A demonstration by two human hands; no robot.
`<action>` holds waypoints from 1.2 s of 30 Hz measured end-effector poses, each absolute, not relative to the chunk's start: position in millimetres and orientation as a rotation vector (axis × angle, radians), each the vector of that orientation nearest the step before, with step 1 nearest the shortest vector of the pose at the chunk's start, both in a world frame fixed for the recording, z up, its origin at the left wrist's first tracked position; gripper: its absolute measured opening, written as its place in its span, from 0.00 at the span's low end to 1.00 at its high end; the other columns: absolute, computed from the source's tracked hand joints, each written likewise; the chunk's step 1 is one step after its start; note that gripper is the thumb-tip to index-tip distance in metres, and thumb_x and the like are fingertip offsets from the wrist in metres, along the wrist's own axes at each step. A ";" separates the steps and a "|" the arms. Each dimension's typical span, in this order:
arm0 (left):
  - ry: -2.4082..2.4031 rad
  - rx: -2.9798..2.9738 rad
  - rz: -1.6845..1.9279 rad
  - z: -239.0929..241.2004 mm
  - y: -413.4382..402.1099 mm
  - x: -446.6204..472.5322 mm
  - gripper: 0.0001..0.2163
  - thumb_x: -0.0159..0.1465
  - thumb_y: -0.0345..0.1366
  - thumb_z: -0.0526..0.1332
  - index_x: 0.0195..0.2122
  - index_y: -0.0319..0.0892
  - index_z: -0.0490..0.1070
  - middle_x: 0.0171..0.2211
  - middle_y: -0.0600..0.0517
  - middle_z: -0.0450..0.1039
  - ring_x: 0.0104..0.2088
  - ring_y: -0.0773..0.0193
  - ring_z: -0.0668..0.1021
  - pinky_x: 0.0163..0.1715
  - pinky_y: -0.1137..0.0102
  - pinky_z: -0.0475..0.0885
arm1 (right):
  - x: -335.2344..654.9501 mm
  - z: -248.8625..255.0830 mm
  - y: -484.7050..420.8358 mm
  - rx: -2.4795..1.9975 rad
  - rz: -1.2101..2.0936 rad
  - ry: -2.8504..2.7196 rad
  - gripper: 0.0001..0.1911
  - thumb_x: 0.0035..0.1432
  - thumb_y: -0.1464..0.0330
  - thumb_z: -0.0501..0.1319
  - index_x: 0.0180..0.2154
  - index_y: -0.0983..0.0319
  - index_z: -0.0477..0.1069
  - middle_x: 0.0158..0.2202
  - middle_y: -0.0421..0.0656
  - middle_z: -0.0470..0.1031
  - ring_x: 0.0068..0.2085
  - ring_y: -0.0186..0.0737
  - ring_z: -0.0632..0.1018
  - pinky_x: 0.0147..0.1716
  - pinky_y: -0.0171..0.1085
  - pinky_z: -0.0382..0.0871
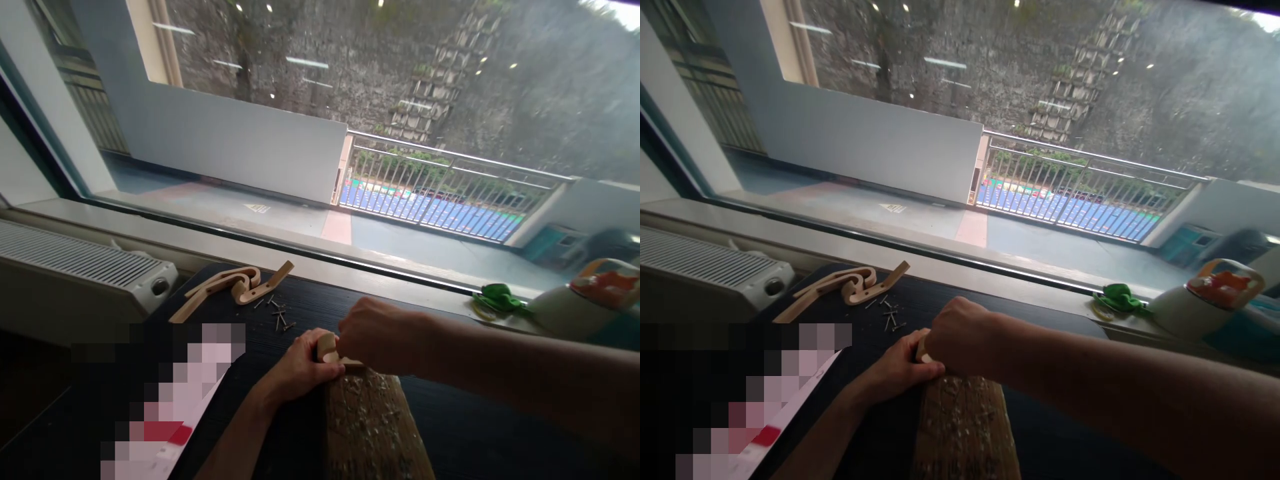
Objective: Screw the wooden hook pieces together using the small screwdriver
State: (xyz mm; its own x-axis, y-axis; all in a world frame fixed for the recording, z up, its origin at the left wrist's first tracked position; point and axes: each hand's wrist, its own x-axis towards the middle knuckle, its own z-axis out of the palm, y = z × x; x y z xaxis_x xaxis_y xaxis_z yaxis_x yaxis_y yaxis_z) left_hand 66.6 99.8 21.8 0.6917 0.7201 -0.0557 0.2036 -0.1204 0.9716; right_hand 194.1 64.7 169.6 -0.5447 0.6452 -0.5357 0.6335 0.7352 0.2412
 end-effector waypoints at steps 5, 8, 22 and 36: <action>0.788 1.747 0.539 22.4 100.6 66.8 0.10 0.49 0.34 0.65 0.33 0.40 0.72 0.33 0.53 0.70 0.39 0.60 0.71 0.39 0.71 0.64 | 192.1 165.7 74.9 1.035 -0.118 2.306 0.07 0.50 0.76 0.60 0.23 0.63 0.74 0.22 0.43 0.75 0.22 0.36 0.73 0.19 0.34 0.54; 0.793 1.764 0.555 20.3 100.9 67.5 0.11 0.50 0.34 0.65 0.35 0.42 0.73 0.35 0.53 0.71 0.39 0.61 0.71 0.40 0.71 0.64 | 190.9 164.9 81.2 1.319 -0.286 2.181 0.06 0.50 0.72 0.59 0.27 0.64 0.76 0.23 0.45 0.76 0.24 0.37 0.74 0.19 0.34 0.55; 0.764 1.763 0.575 21.5 99.8 65.6 0.12 0.49 0.35 0.66 0.36 0.41 0.73 0.34 0.52 0.71 0.38 0.60 0.71 0.39 0.71 0.65 | 183.6 191.4 66.7 1.197 -0.183 2.203 0.09 0.50 0.75 0.58 0.34 0.64 0.76 0.29 0.45 0.77 0.29 0.39 0.75 0.22 0.35 0.57; 0.764 1.770 0.583 18.6 100.7 67.1 0.13 0.49 0.34 0.66 0.36 0.40 0.73 0.33 0.52 0.70 0.38 0.60 0.71 0.39 0.70 0.65 | 181.6 184.9 80.2 1.591 -0.152 2.033 0.15 0.53 0.63 0.56 0.35 0.66 0.76 0.31 0.50 0.77 0.31 0.42 0.76 0.23 0.35 0.58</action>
State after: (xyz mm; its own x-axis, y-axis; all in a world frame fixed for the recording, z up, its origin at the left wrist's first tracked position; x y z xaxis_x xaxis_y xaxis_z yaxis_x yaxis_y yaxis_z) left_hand 67.1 100.7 18.6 0.6747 0.7378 0.0211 0.2142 -0.2231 0.9510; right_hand 181.6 80.2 184.9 -0.1496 0.8638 -0.4811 0.9257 0.2933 0.2388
